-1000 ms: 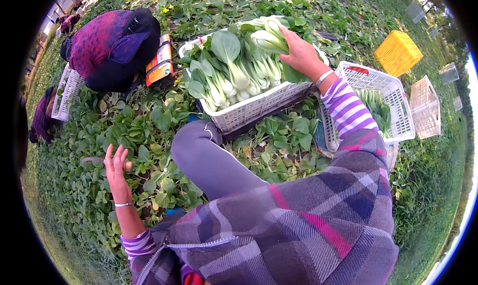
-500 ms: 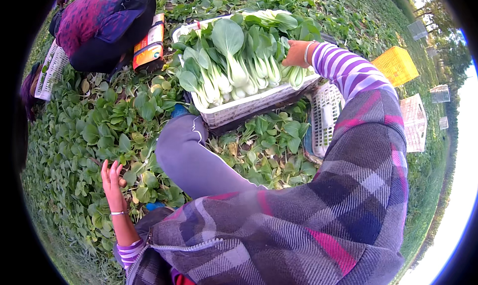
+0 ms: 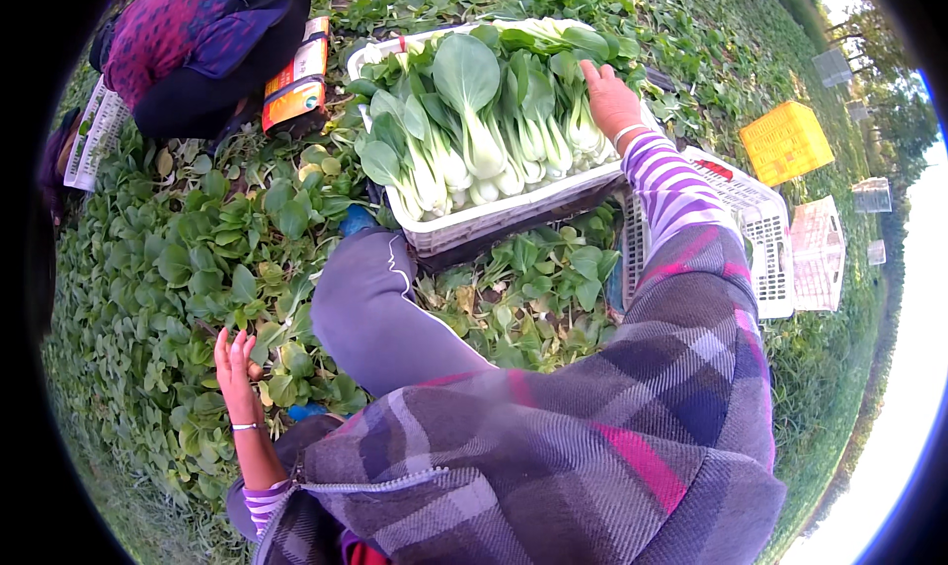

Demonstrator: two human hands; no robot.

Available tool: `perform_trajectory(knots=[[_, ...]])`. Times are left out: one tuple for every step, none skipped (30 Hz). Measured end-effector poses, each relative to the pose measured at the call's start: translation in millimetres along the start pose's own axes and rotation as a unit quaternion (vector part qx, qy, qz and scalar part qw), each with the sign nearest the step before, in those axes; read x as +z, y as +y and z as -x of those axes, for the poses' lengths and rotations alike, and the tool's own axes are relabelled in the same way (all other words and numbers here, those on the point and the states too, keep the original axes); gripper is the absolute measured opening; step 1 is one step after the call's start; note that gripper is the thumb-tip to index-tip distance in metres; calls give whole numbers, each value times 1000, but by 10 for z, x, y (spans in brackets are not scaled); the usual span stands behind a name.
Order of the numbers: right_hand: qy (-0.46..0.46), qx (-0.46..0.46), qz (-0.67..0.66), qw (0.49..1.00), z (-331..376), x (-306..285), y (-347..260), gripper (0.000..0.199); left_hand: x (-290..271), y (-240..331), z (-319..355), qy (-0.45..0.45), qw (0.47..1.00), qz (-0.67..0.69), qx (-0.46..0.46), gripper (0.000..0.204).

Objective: The person harvests leafy green vegetables in a field using a curved knife. They cut the vegetables at the base, trim the roots, and place them into white plastic crates. Other workers are visible in the background performing similar tasks.

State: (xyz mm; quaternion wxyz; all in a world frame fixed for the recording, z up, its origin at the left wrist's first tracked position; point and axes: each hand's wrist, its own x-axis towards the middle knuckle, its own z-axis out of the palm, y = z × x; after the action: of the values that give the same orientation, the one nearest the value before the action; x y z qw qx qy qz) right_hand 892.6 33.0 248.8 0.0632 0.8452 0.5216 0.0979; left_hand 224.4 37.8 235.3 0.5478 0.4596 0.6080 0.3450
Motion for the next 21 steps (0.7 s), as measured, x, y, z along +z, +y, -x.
perform_trajectory(knots=[[-6,82,-162,983,25,100,119,40,17,-34,-11,10,1000,5,16,53],[-10,164,-314,935,78,266,344,39,53,-74,-39,1,1000,9,17,53],[-14,239,-458,856,117,405,472,38,74,-105,-63,-6,1000,12,18,53],[37,219,-469,855,200,498,430,40,67,-109,-74,-9,1000,12,20,53],[88,198,-478,851,351,594,392,43,84,-102,-75,-8,1000,13,18,53],[136,173,-489,844,471,641,284,46,77,-89,-57,-2,1000,13,16,54],[142,146,-396,895,558,648,121,51,56,-77,-28,7,1000,13,13,54],[147,112,-301,935,617,635,-95,57,15,-67,-3,12,1000,12,6,54],[101,130,-287,944,658,631,-282,65,-23,-58,16,19,1000,11,-5,54],[126,137,-262,947,642,752,-379,68,-57,-49,35,31,999,12,-17,55],[129,131,-237,954,587,834,-417,64,-91,-67,60,31,999,9,-11,55],[115,115,-211,964,586,978,-345,60,-145,-31,108,42,999,7,-13,55],[93,94,-172,976,520,1066,-231,56,-127,-11,122,43,999,9,-15,55],[62,75,-135,986,478,1238,-80,52,-121,52,144,45,999,3,-20,55],[35,46,-90,994,398,1398,110,48,-141,61,172,30,999,29,0,56],[19,14,-35,999,339,1551,344,44,-150,72,198,30,999,20,-10,58],[16,-24,22,999,219,1641,561,41,-145,55,231,10,999,46,13,60],[31,-56,69,996,74,1661,760,38,-161,-18,276,1,997,78,28,62],[62,-83,101,990,-86,1604,987,36,-161,-89,334,-6,993,105,55,63],[27,-29,-12,999,-33,1694,532,47,-209,-87,536,16,996,64,61,64],[-68,-10,-2,998,12,1543,215,61,-258,-28,726,24,997,33,60,64]])
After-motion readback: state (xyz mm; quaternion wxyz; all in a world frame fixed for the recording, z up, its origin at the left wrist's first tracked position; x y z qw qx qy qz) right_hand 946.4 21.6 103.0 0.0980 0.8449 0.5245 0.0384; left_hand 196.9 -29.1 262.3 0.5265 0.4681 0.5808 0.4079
